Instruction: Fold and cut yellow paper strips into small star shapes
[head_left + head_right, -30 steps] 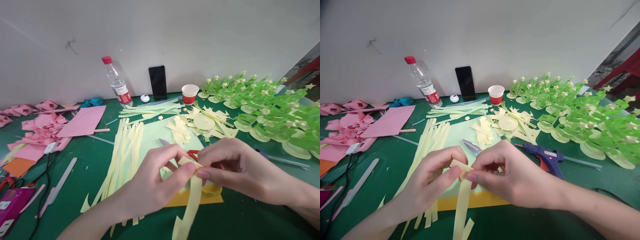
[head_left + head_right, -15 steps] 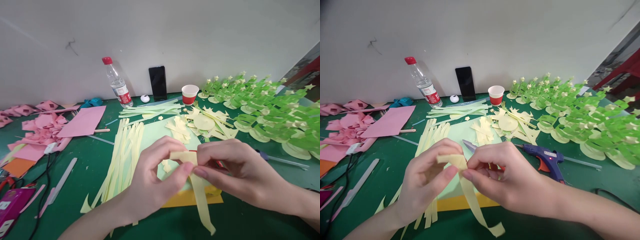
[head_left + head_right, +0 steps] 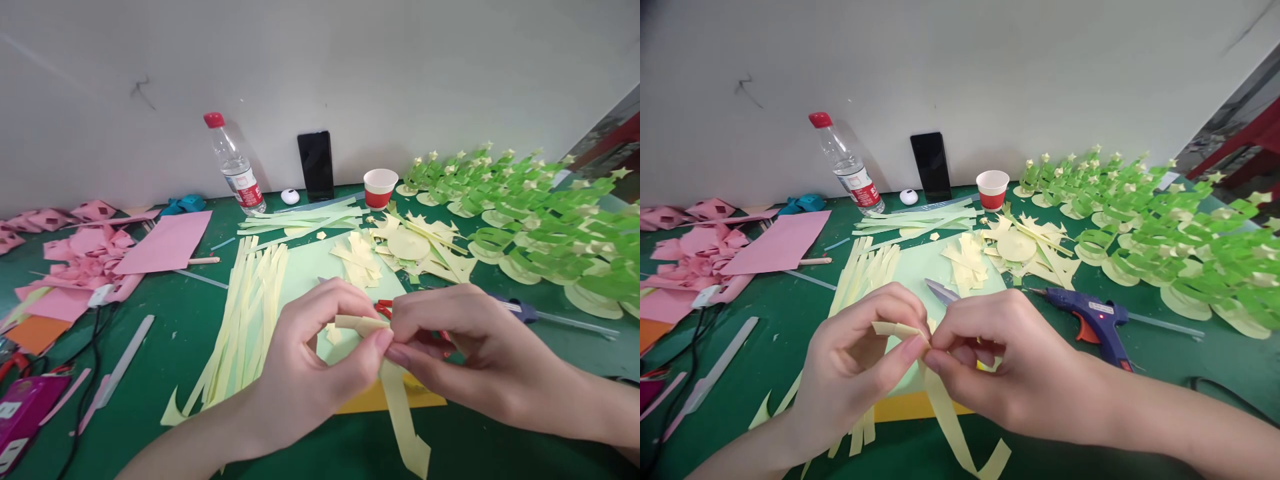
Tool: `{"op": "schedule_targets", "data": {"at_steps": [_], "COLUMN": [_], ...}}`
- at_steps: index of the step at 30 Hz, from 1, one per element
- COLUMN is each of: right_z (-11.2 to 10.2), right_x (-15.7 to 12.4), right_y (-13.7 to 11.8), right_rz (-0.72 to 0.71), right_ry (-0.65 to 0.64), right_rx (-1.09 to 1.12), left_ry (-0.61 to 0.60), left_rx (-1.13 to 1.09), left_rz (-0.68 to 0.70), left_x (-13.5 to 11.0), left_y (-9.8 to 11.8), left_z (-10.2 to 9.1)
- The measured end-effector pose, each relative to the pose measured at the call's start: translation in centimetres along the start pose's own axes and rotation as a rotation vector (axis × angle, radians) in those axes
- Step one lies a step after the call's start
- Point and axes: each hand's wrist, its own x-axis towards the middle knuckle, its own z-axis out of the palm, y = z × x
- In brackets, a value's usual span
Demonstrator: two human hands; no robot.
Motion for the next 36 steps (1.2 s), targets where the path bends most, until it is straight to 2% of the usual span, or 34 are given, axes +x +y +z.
{"op": "schedule_targets", "data": {"at_steps": [5, 9, 14, 18, 22, 27, 31, 36], "right_z": [0.0, -0.6, -1.0, -0.8, -0.8, -0.6, -0.3, -0.3], "right_x": [0.0, -0.1, -0.2, -0.1, 0.2, 0.2, 0.1, 0.0], "right_y": [0.0, 0.0, 0.1, 0.1, 0.2, 0.6, 0.9, 1.1], "right_rz": [0.005, 0.007, -0.123, -0.191, -0.165, -0.191, -0.209, -0.118], "right_ry": [-0.013, -0.038, -0.017, -0.083, -0.154, -0.134, -0.083, 0.049], "right_rx": [0.001, -0.092, -0.207, -0.244, -0.207, -0.026, 0.021, 0.073], "left_ry": [-0.001, -0.037, -0.210, -0.305, -0.379, -0.420, -0.391, -0.346], "left_rx": [0.002, -0.017, -0.049, -0.005, -0.021, -0.128, -0.142, 0.047], "left_rz": [-0.024, -0.049, -0.199, -0.294, -0.373, -0.470, -0.429, -0.201], "left_x": [0.0, 0.2, 0.2, 0.1, 0.3, 0.2, 0.2, 0.5], "left_y": [0.1, 0.0, 0.2, 0.7, 1.1, 0.9, 0.8, 0.8], "left_z": [-0.1, -0.3, -0.3, -0.1, -0.1, -0.3, -0.4, -0.3]}}
